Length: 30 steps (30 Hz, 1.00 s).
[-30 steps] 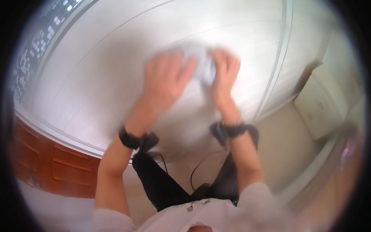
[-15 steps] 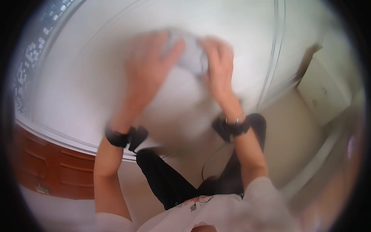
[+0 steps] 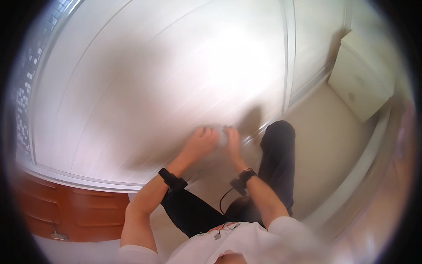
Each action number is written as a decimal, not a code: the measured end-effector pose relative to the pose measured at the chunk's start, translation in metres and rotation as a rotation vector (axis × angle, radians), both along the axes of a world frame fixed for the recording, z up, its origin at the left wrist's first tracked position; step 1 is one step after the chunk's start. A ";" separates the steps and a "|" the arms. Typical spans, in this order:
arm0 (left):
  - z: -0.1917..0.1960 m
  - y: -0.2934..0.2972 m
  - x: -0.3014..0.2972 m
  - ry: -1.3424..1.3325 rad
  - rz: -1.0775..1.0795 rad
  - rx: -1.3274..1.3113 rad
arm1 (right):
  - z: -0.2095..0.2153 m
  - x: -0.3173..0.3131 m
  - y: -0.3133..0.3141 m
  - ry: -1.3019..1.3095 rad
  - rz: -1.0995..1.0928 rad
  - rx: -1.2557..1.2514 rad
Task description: Cleaning a white paneled sliding door with a grey cloth.
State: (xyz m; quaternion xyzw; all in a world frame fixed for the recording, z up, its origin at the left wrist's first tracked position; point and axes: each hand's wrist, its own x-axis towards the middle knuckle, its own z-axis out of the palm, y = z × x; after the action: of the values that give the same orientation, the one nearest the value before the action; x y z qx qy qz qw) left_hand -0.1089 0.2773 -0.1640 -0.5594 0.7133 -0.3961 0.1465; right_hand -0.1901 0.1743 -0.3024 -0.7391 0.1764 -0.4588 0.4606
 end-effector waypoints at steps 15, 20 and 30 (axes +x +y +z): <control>0.102 -0.170 -0.030 0.109 -0.128 -0.163 | 0.113 0.016 -0.143 -0.412 -0.597 0.064; 0.032 -0.135 -0.035 0.043 -0.083 0.141 | -0.032 0.028 -0.065 0.047 -0.406 0.224; 0.024 -0.098 -0.017 0.031 0.018 0.351 | -0.041 0.020 0.000 -0.008 -0.210 0.206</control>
State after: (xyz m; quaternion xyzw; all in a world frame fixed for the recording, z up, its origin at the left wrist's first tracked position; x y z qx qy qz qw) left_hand -0.1264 0.1795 -0.1403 -0.5375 0.7686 -0.2557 0.2345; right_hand -0.1706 0.1739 -0.3430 -0.6635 0.2969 -0.4869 0.4842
